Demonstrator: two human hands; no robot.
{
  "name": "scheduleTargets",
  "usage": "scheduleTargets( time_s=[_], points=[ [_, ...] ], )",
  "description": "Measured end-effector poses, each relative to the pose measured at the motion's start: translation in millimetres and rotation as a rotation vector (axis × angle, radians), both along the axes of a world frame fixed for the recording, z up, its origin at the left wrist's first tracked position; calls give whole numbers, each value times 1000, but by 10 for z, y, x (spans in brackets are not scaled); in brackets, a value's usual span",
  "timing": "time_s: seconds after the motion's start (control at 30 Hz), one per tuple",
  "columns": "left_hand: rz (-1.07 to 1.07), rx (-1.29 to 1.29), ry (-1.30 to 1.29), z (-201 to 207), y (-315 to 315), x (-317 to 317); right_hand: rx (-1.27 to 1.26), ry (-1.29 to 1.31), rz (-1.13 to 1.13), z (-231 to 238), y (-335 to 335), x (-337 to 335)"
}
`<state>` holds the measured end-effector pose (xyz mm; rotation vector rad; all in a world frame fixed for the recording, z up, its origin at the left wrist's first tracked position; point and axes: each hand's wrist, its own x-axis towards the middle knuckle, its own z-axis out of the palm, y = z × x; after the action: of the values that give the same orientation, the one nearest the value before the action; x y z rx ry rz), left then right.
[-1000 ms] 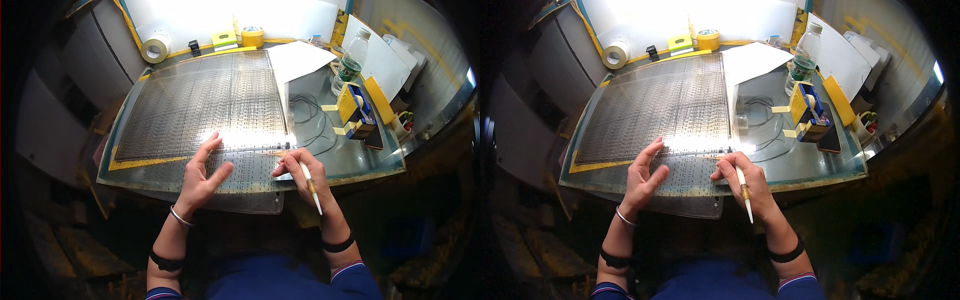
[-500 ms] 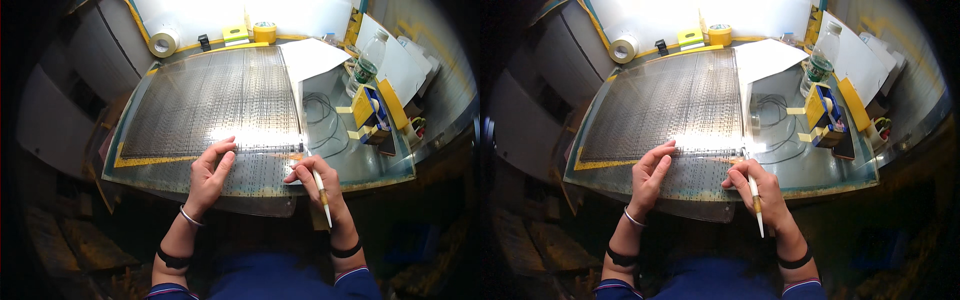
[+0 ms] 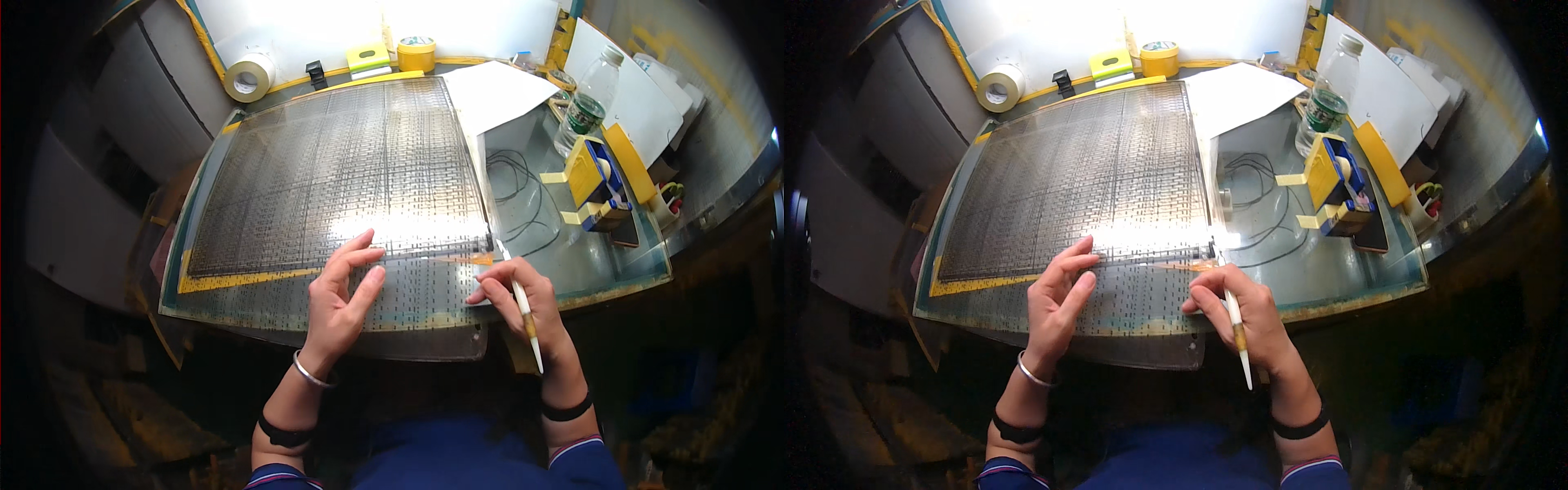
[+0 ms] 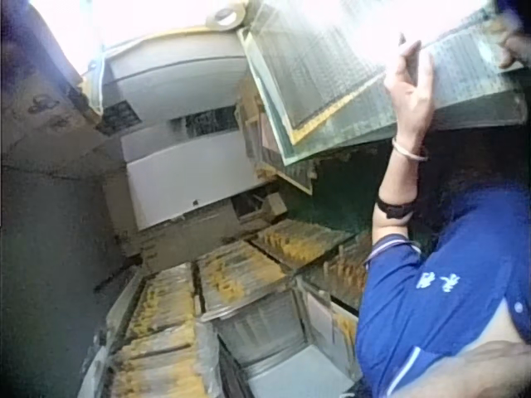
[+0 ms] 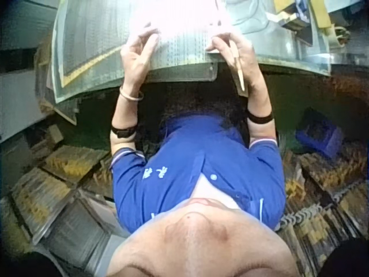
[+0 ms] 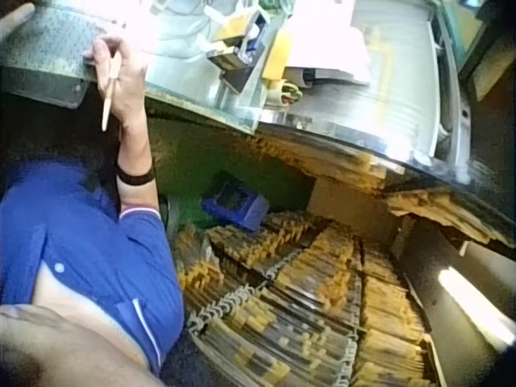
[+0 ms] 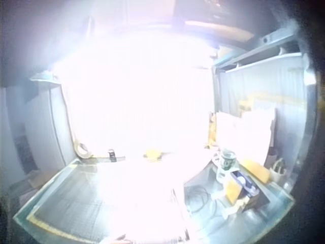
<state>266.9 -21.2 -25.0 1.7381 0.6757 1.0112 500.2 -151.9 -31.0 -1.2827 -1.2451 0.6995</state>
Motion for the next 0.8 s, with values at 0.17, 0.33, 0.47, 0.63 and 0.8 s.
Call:
scheduleTargets(
  time_s=[0.17, 0.33, 0.47, 0.63, 0.8],
  points=[
    [-46, 140, 228, 322, 73, -485, -41, 49, 11, 42, -24, -26],
    [279, 478, 602, 223, 344, -1035, -3, 0, -34, 58, -54, -32],
    [384, 557, 915, 99, 394, -1293, -4, 11, -33, 62, -28, -57],
    [358, 524, 1050, 71, 325, -1258, -1, -39, -28, 27, -35, -18],
    [316, 500, 1102, 117, 199, -1310, 8, -32, -27, 26, -64, -13]
  ],
)
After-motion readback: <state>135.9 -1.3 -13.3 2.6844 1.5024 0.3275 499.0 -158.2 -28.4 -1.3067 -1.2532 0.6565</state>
